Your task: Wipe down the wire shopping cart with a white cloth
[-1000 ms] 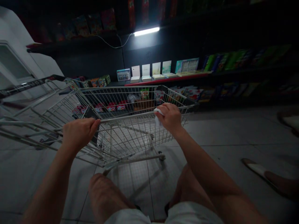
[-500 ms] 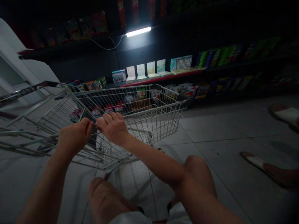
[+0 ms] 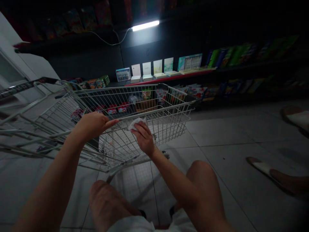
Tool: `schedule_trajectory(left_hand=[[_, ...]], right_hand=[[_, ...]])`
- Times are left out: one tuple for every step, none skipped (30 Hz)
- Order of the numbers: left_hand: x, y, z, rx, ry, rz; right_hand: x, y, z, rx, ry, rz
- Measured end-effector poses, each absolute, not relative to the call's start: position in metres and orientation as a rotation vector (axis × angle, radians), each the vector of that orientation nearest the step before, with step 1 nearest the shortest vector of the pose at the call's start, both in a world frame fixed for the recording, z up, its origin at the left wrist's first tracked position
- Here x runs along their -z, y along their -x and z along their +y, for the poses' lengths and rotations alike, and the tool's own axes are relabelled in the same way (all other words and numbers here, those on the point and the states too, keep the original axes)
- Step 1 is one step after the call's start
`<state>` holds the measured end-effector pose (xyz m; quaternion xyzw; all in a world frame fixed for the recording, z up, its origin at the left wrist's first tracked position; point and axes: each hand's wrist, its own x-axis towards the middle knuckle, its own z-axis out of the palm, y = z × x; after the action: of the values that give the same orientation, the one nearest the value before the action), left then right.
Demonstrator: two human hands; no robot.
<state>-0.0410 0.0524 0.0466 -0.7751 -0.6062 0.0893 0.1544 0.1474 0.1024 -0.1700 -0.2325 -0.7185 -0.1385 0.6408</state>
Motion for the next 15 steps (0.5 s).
schedule_trajectory(left_hand=[[-0.046, 0.041, 0.054, -0.242, 2.243, -1.729], [-0.045, 0.04, 0.055, -0.228, 2.248, -1.726], [-0.045, 0.04, 0.055, -0.224, 2.245, -1.728], [-0.045, 0.038, 0.055, -0.23, 2.236, -1.732], [-0.045, 0.037, 0.055, -0.241, 2.225, -1.738], [-0.046, 0.035, 0.055, -0.251, 2.215, -1.744], [-0.046, 0.032, 0.056, -0.259, 2.206, -1.751], [-0.047, 0.03, 0.057, -0.262, 2.198, -1.758], [-0.047, 0.028, 0.059, -0.26, 2.19, -1.761], [-0.047, 0.027, 0.061, -0.258, 2.186, -1.762], [-0.047, 0.026, 0.063, -0.254, 2.182, -1.761], [-0.046, 0.025, 0.065, -0.248, 2.176, -1.759], [-0.045, 0.025, 0.067, -0.241, 2.17, -1.753], [-0.044, 0.025, 0.069, -0.234, 2.166, -1.744], [-0.044, 0.024, 0.07, -0.23, 2.166, -1.738]], right_hand=[[0.191, -0.145, 0.101, 0.299, 0.544, -1.654], [0.214, -0.146, 0.099, 0.283, 0.558, -1.664], [0.236, -0.148, 0.097, 0.269, 0.579, -1.668], [0.256, -0.153, 0.095, 0.257, 0.601, -1.674], [0.273, -0.159, 0.093, 0.241, 0.618, -1.686], [0.285, -0.165, 0.091, 0.218, 0.633, -1.697], [0.291, -0.171, 0.087, 0.185, 0.643, -1.705], [0.29, -0.176, 0.084, 0.144, 0.649, -1.71], [0.282, -0.179, 0.081, 0.105, 0.646, -1.708], [0.268, -0.18, 0.078, 0.075, 0.637, -1.697], [0.249, -0.178, 0.077, 0.062, 0.62, -1.682], [0.227, -0.174, 0.078, 0.065, 0.6, -1.668], [0.205, -0.167, 0.08, 0.089, 0.569, -1.663], [0.184, -0.159, 0.085, 0.13, 0.546, -1.663], [0.167, -0.149, 0.091, 0.163, 0.54, -1.67]])
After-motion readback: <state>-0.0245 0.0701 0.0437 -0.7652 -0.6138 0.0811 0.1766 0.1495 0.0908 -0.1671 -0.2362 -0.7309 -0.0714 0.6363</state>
